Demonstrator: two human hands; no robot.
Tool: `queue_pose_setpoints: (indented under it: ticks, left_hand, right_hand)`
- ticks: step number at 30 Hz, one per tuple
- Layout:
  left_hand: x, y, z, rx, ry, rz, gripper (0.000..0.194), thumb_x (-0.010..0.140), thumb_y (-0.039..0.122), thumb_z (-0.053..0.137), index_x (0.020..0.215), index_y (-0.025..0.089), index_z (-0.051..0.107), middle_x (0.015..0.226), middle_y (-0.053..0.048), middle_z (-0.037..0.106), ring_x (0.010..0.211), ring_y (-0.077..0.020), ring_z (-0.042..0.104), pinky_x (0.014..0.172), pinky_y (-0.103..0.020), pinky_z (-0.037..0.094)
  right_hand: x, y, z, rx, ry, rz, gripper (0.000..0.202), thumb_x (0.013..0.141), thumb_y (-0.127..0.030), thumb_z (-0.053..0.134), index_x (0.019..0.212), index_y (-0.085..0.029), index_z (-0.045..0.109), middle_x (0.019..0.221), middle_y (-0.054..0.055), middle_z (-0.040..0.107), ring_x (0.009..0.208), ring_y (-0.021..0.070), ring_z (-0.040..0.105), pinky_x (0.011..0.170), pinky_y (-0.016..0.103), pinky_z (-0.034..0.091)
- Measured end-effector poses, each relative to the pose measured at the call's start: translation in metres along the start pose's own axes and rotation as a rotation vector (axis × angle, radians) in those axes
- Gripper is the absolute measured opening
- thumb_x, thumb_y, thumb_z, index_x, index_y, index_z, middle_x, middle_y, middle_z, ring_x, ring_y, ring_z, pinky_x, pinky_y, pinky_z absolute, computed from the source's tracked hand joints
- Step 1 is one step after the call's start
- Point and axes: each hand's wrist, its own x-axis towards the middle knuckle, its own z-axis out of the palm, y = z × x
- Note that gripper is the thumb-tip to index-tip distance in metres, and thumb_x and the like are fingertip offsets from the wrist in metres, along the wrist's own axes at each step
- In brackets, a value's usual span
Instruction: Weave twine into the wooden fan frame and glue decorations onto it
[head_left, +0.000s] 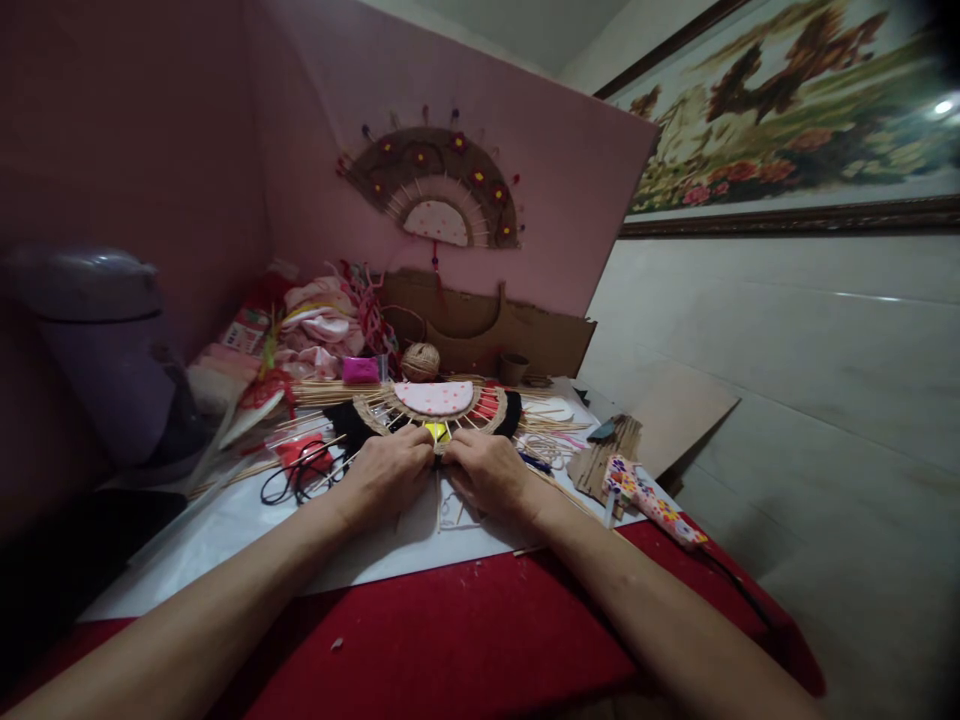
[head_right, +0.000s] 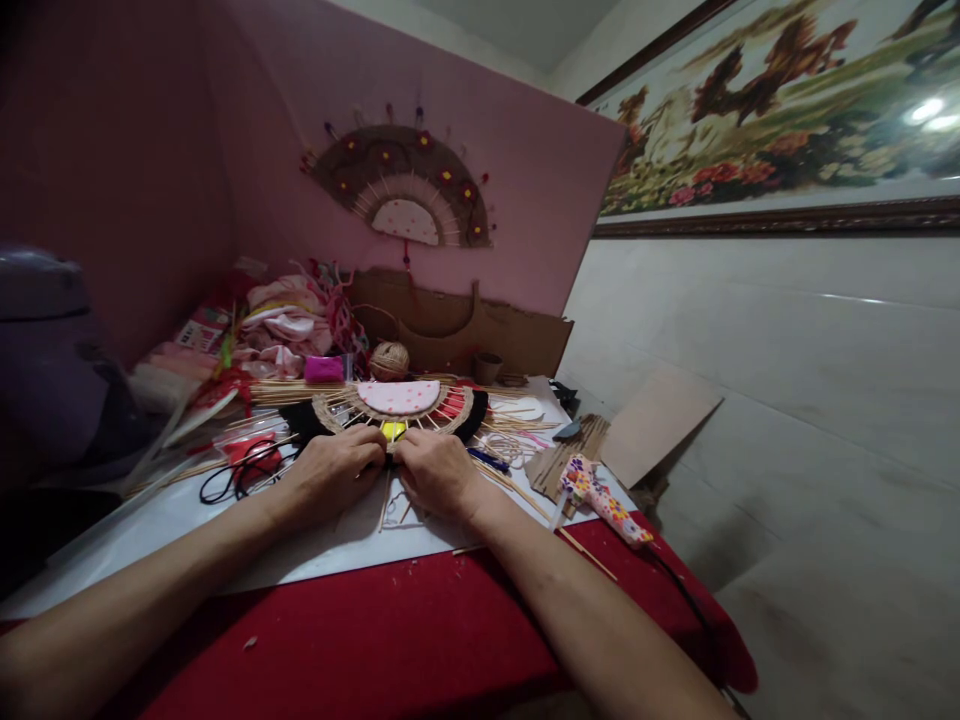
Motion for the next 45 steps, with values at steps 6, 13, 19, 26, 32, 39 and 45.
queue_pose_setpoints:
  ticks: [6, 13, 19, 26, 32, 39, 45]
  left_hand:
    - [0.000, 0.002, -0.004, -0.012, -0.017, -0.002, 0.020, 0.086, 0.017, 0.045, 0.079, 0.015, 0.064, 0.093, -0.007, 0.064, 0.088, -0.0184, 0.059, 0.069, -0.028, 0.048]
    - [-0.001, 0.000, -0.004, -0.025, -0.013, 0.013, 0.020, 0.085, 0.018, 0.047, 0.078, 0.017, 0.065, 0.094, -0.005, 0.064, 0.089, -0.0173, 0.059, 0.069, -0.027, 0.047]
    - [-0.001, 0.000, -0.004, -0.045, -0.001, 0.019, 0.020, 0.085, 0.017, 0.047, 0.077, 0.017, 0.066, 0.094, -0.005, 0.065, 0.088, -0.0176, 0.060, 0.069, -0.027, 0.047]
    - [-0.002, -0.001, -0.004, -0.056, 0.004, 0.018, 0.018, 0.084, 0.017, 0.050, 0.078, 0.018, 0.067, 0.095, -0.004, 0.066, 0.088, -0.0176, 0.061, 0.069, -0.027, 0.047]
    - [-0.003, -0.002, -0.006, -0.063, -0.022, 0.021, 0.018, 0.082, 0.016, 0.053, 0.077, 0.020, 0.069, 0.098, -0.004, 0.065, 0.089, -0.0183, 0.061, 0.066, -0.027, 0.046]
    - [-0.004, -0.003, -0.007, -0.099, -0.012, 0.049, 0.018, 0.081, 0.015, 0.054, 0.075, 0.020, 0.070, 0.098, -0.003, 0.065, 0.088, -0.0176, 0.061, 0.070, -0.027, 0.047]
    - [-0.005, -0.004, -0.005, -0.097, 0.016, 0.048, 0.018, 0.081, 0.016, 0.054, 0.074, 0.021, 0.070, 0.095, -0.003, 0.066, 0.085, -0.0173, 0.061, 0.066, -0.027, 0.046]
  right_hand:
    - [0.000, -0.001, -0.001, 0.010, -0.039, 0.039, 0.016, 0.083, -0.021, 0.054, 0.098, -0.017, 0.059, 0.095, 0.007, 0.060, 0.085, 0.0180, 0.055, 0.070, 0.027, 0.039]
    - [0.000, -0.002, -0.004, -0.005, -0.039, 0.046, 0.011, 0.080, -0.019, 0.056, 0.091, -0.018, 0.059, 0.093, 0.006, 0.061, 0.083, 0.0174, 0.055, 0.066, 0.026, 0.037]
    - [-0.001, -0.002, -0.003, -0.018, -0.008, 0.031, 0.008, 0.081, -0.021, 0.056, 0.088, -0.018, 0.060, 0.090, 0.004, 0.061, 0.078, 0.0163, 0.055, 0.063, 0.026, 0.036]
    - [-0.001, 0.001, 0.000, 0.010, 0.013, -0.042, 0.004, 0.081, -0.017, 0.055, 0.082, -0.017, 0.059, 0.086, 0.004, 0.061, 0.077, 0.0160, 0.055, 0.066, 0.025, 0.038]
    - [-0.002, 0.001, -0.002, 0.020, 0.023, -0.062, 0.007, 0.081, -0.016, 0.055, 0.081, -0.018, 0.061, 0.085, 0.004, 0.062, 0.076, 0.0154, 0.055, 0.065, 0.025, 0.038]
    - [-0.007, 0.005, -0.001, 0.079, 0.075, -0.038, 0.013, 0.079, -0.018, 0.058, 0.091, -0.018, 0.065, 0.086, 0.004, 0.063, 0.076, 0.0156, 0.056, 0.066, 0.025, 0.040]
    - [-0.010, 0.007, 0.002, 0.098, 0.074, -0.097, 0.021, 0.078, -0.017, 0.060, 0.095, -0.023, 0.071, 0.085, 0.003, 0.064, 0.076, 0.0148, 0.057, 0.064, 0.025, 0.040]
